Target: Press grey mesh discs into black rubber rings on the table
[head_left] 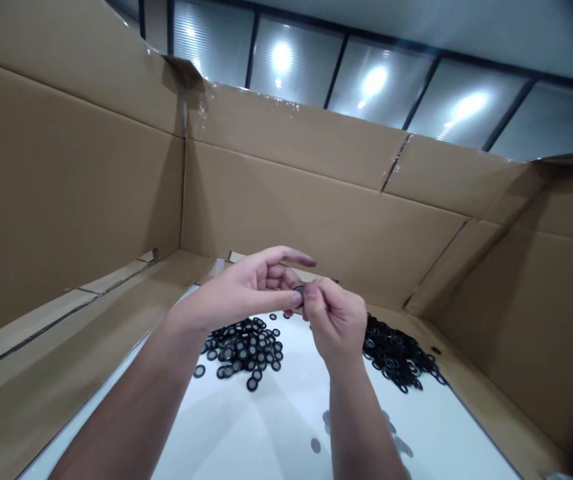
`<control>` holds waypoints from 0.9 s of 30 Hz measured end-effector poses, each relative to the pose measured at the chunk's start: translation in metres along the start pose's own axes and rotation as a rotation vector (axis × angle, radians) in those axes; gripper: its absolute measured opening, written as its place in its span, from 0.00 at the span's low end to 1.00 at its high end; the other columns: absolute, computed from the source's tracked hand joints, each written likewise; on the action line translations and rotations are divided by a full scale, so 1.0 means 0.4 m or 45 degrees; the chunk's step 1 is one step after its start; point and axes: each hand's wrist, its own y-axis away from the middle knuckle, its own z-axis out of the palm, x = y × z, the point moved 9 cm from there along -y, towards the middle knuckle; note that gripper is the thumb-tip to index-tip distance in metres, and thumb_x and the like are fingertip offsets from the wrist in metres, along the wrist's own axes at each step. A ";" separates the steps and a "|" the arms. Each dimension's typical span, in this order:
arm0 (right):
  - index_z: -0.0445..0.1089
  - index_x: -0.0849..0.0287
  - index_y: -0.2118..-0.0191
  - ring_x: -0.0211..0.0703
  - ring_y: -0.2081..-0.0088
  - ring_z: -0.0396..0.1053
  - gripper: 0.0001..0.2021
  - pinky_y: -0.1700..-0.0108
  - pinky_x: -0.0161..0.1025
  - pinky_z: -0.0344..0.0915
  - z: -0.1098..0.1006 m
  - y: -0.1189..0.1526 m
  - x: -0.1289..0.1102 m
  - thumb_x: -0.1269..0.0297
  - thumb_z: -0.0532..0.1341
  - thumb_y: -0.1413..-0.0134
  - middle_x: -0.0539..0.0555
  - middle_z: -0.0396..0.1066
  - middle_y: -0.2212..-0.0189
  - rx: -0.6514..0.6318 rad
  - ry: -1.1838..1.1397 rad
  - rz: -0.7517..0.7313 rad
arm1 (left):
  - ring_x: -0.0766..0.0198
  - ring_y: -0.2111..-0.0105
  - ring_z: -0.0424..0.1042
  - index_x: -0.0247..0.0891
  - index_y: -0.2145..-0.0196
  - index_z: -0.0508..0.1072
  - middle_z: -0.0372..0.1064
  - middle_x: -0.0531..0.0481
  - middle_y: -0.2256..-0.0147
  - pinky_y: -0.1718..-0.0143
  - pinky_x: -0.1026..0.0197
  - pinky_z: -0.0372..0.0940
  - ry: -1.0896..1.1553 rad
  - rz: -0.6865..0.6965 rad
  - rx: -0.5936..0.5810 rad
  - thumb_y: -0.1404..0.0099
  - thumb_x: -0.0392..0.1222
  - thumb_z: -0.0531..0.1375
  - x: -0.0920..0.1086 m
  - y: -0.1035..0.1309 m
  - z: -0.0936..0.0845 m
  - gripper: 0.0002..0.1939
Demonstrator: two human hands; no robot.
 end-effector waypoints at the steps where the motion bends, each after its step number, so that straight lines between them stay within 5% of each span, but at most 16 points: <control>1: 0.62 0.57 0.77 0.32 0.81 0.57 0.17 0.77 0.32 0.54 -0.017 0.005 0.001 0.68 0.56 0.35 0.44 0.61 0.83 0.151 0.006 0.023 | 0.64 0.59 0.72 0.41 0.44 0.68 0.71 0.49 0.61 0.56 0.61 0.69 0.059 0.029 0.064 0.33 0.38 0.64 0.000 -0.006 0.004 0.21; 3: 0.62 0.57 0.76 0.32 0.81 0.57 0.16 0.77 0.32 0.54 -0.046 0.020 0.008 0.67 0.55 0.34 0.44 0.62 0.83 0.409 0.006 0.080 | 0.64 0.59 0.73 0.40 0.44 0.68 0.71 0.49 0.61 0.56 0.61 0.70 0.153 0.083 0.186 0.34 0.39 0.66 -0.004 -0.016 0.013 0.22; 5: 0.60 0.56 0.76 0.33 0.82 0.57 0.17 0.78 0.32 0.54 -0.055 0.027 0.016 0.66 0.54 0.33 0.44 0.61 0.83 0.484 0.007 0.122 | 0.65 0.61 0.73 0.39 0.45 0.67 0.72 0.50 0.63 0.57 0.61 0.70 0.206 0.147 0.259 0.34 0.40 0.66 -0.004 -0.023 0.020 0.22; 16: 0.59 0.58 0.78 0.32 0.80 0.55 0.20 0.76 0.33 0.52 -0.005 -0.013 0.025 0.65 0.54 0.33 0.44 0.58 0.84 -0.399 -0.056 0.083 | 0.66 0.62 0.72 0.42 0.40 0.62 0.71 0.52 0.64 0.58 0.62 0.67 -0.048 -0.057 0.011 0.33 0.36 0.63 -0.006 0.004 0.015 0.26; 23: 0.57 0.57 0.79 0.31 0.82 0.53 0.19 0.77 0.33 0.49 0.020 -0.005 0.012 0.67 0.56 0.35 0.43 0.55 0.84 -0.487 -0.021 0.004 | 0.64 0.61 0.71 0.44 0.41 0.63 0.70 0.52 0.64 0.58 0.59 0.66 -0.148 -0.143 -0.080 0.34 0.39 0.64 -0.019 0.021 -0.006 0.25; 27: 0.59 0.57 0.79 0.32 0.81 0.55 0.18 0.77 0.33 0.52 0.004 -0.009 0.004 0.68 0.55 0.35 0.44 0.57 0.84 -0.254 -0.031 -0.014 | 0.64 0.61 0.72 0.41 0.45 0.66 0.72 0.51 0.64 0.58 0.60 0.67 -0.106 -0.092 0.032 0.33 0.39 0.64 -0.001 0.018 -0.005 0.20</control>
